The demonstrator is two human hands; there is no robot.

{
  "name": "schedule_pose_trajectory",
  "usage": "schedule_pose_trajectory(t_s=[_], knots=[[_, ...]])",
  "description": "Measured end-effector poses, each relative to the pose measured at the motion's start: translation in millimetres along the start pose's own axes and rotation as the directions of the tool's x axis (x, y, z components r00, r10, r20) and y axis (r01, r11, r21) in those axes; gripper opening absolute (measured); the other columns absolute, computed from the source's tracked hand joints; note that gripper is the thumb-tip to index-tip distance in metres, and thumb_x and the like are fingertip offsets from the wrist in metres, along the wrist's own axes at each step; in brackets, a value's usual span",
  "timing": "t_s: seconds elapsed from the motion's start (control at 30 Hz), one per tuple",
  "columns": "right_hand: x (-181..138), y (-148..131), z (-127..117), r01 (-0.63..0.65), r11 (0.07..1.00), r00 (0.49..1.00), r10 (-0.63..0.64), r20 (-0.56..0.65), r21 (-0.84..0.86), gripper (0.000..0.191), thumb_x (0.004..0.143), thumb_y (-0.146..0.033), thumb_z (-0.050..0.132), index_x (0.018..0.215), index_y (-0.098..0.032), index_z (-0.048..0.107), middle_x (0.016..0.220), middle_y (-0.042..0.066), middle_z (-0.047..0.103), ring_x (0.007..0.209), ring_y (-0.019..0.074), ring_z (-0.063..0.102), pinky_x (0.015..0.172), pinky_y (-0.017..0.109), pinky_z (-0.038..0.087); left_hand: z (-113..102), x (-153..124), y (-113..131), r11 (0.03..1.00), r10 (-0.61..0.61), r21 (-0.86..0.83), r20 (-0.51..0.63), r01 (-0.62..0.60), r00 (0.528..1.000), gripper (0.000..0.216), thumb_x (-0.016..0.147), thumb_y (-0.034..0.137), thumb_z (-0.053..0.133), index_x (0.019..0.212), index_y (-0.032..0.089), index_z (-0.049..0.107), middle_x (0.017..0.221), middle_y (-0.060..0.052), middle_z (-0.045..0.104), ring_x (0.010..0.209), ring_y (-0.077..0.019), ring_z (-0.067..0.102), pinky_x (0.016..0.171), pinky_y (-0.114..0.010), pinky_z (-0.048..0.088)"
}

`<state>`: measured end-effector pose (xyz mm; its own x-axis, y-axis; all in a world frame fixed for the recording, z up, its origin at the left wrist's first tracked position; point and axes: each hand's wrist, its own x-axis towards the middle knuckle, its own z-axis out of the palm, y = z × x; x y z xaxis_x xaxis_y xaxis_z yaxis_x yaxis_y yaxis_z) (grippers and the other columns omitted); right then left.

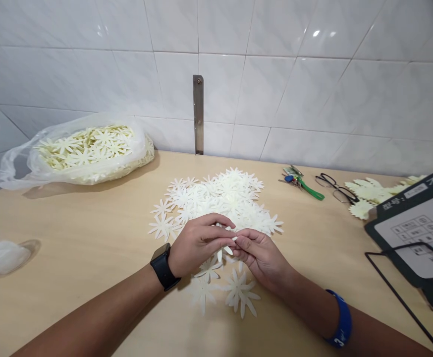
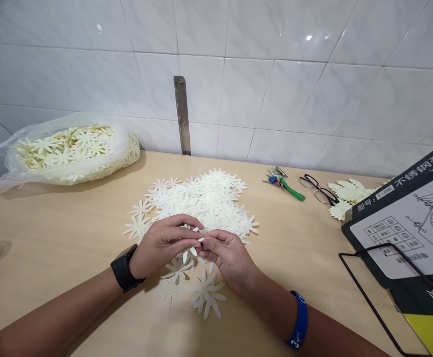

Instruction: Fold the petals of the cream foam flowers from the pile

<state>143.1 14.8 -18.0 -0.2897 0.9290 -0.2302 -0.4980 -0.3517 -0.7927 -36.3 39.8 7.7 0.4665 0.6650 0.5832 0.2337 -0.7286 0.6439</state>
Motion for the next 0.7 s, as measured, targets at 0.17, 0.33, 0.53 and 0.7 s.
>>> schedule_pose_trajectory(t_s=[0.17, 0.33, 0.53, 0.7], knots=[[-2.0, 0.5, -0.3, 0.019, 1.000, 1.000, -0.019, 0.000, -0.016, 0.021, 0.063, -0.033, 0.087, 0.069, -0.016, 0.075, 0.065, 0.000, 0.070, 0.062, 0.0094, 0.063, 0.066, 0.023, 0.052, 0.1, 0.4, 0.0, 1.000, -0.015, -0.019, 0.002, 0.015, 1.000, 0.013, 0.085, 0.018, 0.066, 0.090, 0.019, 0.077, 0.098, -0.009, 0.071, 0.085, -0.0155, 0.068, 0.077, -0.026, 0.057], [-2.1, 0.3, 1.0, 0.036, 0.999, 0.999, -0.036, -0.012, -0.031, 0.021, 0.063, -0.034, 0.086, 0.069, -0.017, 0.075, 0.063, 0.000, 0.069, 0.061, 0.0099, 0.062, 0.065, 0.024, 0.052, 1.0, 0.1, 0.3, 0.999, -0.032, -0.040, -0.012, 0.031, 0.999, 0.012, 0.085, 0.021, 0.066, 0.089, 0.020, 0.078, 0.098, -0.009, 0.071, 0.084, -0.0158, 0.068, 0.075, -0.026, 0.057], [-2.6, -0.4, 0.9, 0.065, 0.996, 0.998, -0.065, 0.012, -0.058, 0.020, 0.065, -0.035, 0.085, 0.069, -0.017, 0.075, 0.065, 0.001, 0.069, 0.062, 0.0108, 0.061, 0.064, 0.024, 0.051, 1.3, 0.1, -0.6, 0.994, -0.066, -0.090, -0.005, 0.066, 0.998, 0.013, 0.084, 0.018, 0.066, 0.089, 0.021, 0.078, 0.097, -0.008, 0.071, 0.084, -0.0160, 0.068, 0.077, -0.027, 0.056], [-2.8, 0.3, -1.1, 0.084, 0.993, 0.996, -0.081, 0.040, -0.080, 0.020, 0.068, -0.035, 0.083, 0.070, -0.017, 0.074, 0.065, 0.001, 0.068, 0.062, 0.0111, 0.060, 0.064, 0.025, 0.049, 1.3, 0.5, 0.2, 0.988, -0.097, -0.123, 0.002, 0.096, 0.995, 0.012, 0.083, 0.018, 0.067, 0.088, 0.021, 0.078, 0.097, -0.008, 0.070, 0.084, -0.0164, 0.068, 0.077, -0.028, 0.056]])
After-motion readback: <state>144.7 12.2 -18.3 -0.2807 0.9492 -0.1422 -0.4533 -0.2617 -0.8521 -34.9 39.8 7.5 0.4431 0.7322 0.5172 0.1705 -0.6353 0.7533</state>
